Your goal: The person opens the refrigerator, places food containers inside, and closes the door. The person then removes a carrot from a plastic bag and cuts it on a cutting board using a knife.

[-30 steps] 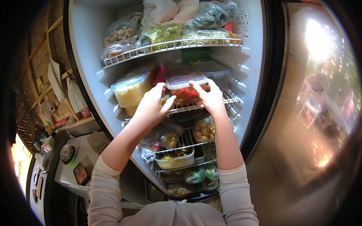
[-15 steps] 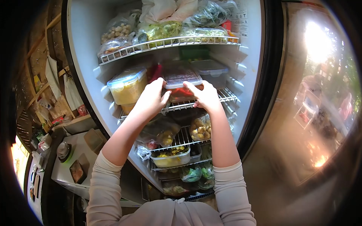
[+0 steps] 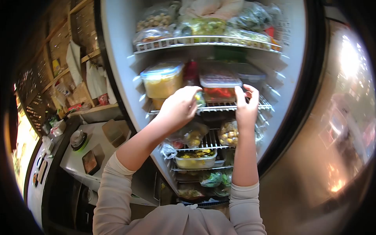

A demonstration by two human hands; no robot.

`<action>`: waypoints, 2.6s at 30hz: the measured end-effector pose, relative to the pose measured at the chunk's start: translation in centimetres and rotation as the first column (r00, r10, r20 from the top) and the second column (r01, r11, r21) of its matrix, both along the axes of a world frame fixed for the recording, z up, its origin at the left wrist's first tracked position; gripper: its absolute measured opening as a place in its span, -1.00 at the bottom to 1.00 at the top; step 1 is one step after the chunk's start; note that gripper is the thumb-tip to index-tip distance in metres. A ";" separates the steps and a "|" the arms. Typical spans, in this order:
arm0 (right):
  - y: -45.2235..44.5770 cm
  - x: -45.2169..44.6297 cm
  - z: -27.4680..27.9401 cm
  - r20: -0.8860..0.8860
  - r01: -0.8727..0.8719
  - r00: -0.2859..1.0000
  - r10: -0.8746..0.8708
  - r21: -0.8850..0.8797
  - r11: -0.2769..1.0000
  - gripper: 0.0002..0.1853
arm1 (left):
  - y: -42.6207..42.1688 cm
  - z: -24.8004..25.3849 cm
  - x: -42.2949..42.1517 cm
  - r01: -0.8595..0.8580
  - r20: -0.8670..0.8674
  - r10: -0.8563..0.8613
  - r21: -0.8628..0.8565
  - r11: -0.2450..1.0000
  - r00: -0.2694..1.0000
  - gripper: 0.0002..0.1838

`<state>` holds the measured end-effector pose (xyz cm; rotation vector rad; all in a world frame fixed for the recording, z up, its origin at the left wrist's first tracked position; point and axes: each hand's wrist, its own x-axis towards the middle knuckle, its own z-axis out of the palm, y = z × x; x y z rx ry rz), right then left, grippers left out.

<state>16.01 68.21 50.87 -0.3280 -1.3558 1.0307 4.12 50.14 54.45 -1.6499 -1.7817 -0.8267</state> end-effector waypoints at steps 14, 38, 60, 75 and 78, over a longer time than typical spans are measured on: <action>-18.9 -6.8 0.4 -0.122 -0.472 0.734 0.668 0.617 0.630 -0.72 | -18.2 -4.6 -1.6 0.178 -0.026 -0.176 0.175 0.968 0.984 -0.65; -38.7 -41.8 -23.1 0.330 -0.536 0.834 0.442 0.296 0.791 -0.67 | -39.9 -30.9 -31.8 -0.430 0.968 0.167 -0.072 0.900 0.188 -0.57; -37.5 -47.8 -29.9 0.669 -0.429 0.505 0.544 -0.353 0.832 -0.47 | -37.3 -33.8 -37.9 -0.478 0.995 -0.006 -0.042 0.877 -0.098 -0.55; -40.6 -40.9 -28.2 0.389 -0.511 0.457 0.800 -0.621 0.594 -0.69 | -40.1 -31.3 -31.1 -0.605 0.999 0.012 -0.028 0.796 -0.029 -0.63; -41.2 -38.8 -24.9 0.341 -0.516 0.456 0.822 -0.651 0.556 -0.72 | -40.4 -29.2 -29.1 -0.591 0.999 -0.020 -0.008 0.806 -0.040 -0.62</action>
